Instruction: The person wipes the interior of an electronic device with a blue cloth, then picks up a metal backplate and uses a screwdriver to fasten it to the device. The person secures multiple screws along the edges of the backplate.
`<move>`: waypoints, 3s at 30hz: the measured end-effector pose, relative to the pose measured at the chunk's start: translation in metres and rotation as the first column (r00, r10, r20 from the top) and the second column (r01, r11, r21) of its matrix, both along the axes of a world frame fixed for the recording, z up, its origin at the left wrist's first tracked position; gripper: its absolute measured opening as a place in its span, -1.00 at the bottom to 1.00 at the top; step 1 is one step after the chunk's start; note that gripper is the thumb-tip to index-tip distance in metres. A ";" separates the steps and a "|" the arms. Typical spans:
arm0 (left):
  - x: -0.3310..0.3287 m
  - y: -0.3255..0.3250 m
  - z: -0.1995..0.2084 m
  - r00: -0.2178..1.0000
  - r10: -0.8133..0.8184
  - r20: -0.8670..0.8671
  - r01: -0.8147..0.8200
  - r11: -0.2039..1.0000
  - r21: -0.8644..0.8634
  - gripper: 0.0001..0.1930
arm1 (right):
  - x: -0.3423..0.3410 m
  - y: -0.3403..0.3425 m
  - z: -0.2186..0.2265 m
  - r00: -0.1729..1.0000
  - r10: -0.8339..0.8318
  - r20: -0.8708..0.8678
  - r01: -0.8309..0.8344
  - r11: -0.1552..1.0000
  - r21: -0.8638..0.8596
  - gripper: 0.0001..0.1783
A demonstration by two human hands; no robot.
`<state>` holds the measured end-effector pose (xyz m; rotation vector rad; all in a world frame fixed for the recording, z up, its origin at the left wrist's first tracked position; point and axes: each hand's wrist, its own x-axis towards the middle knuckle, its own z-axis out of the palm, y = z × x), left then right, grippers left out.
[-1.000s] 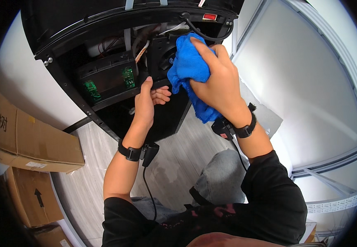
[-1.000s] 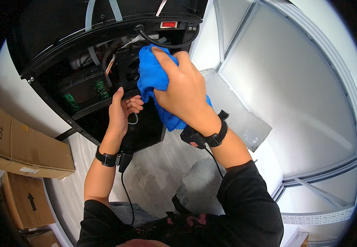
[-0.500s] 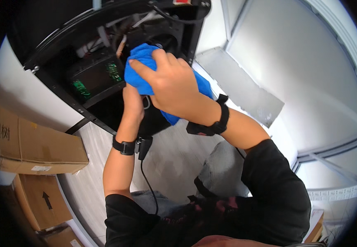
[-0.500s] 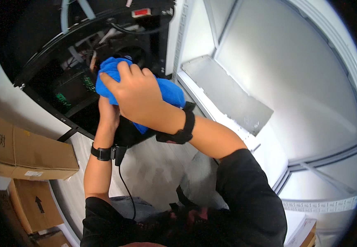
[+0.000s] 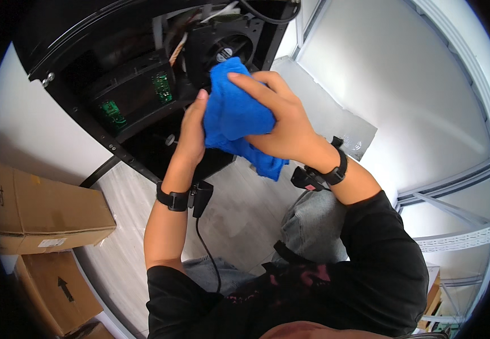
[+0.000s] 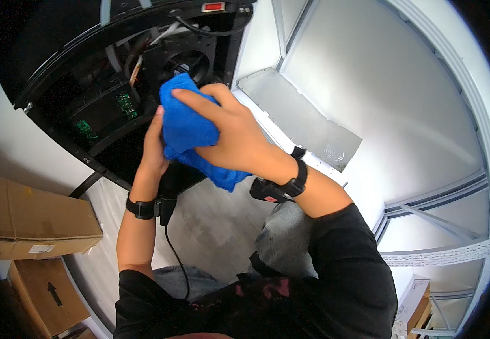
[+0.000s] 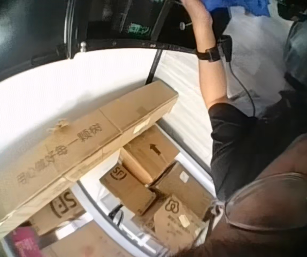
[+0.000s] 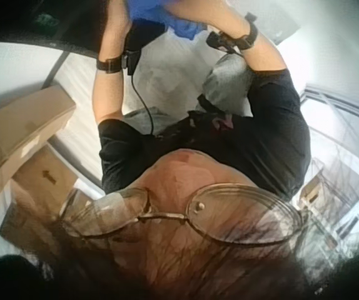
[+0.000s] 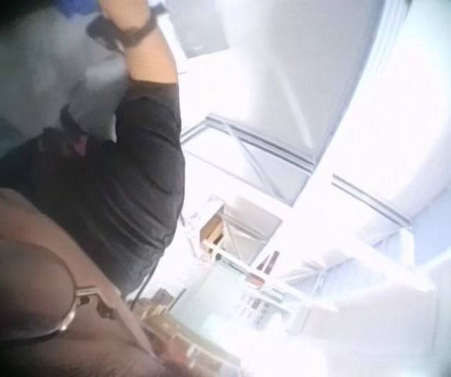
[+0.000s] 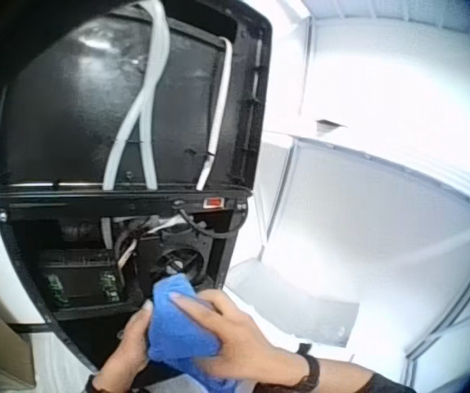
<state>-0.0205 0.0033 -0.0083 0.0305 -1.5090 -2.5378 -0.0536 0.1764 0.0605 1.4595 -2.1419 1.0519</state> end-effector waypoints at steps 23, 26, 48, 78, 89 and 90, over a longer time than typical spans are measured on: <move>0.022 0.035 -0.032 0.973 -0.149 0.174 0.188 0.953 -0.236 -0.45 | -0.013 0.033 0.005 0.799 -0.116 0.591 -0.150 0.912 0.381 0.07; 0.037 0.039 0.021 0.933 -0.172 0.316 0.221 0.967 -0.128 -0.49 | -0.020 0.053 0.045 0.692 -0.072 0.718 -0.278 0.892 0.357 0.09; 0.008 0.227 0.411 0.649 -0.696 0.308 0.733 0.681 -0.007 -0.26 | 0.089 0.261 0.391 0.287 -0.247 0.926 0.590 0.807 0.033 0.05; -0.056 0.595 0.453 0.360 -0.897 0.255 0.930 0.326 -0.169 -0.33 | 0.070 0.583 0.409 -0.107 -0.891 0.441 0.994 -0.098 0.044 -0.14; -0.031 0.400 0.404 0.586 -0.718 0.375 0.754 0.653 0.071 -0.58 | 0.070 0.402 0.413 0.517 -0.385 0.765 0.760 0.618 -0.202 -0.80; -0.025 0.382 0.392 0.624 -0.675 0.394 0.697 0.709 0.111 -0.59 | 0.071 0.379 0.393 0.479 -0.339 0.810 0.742 0.649 -0.167 -0.79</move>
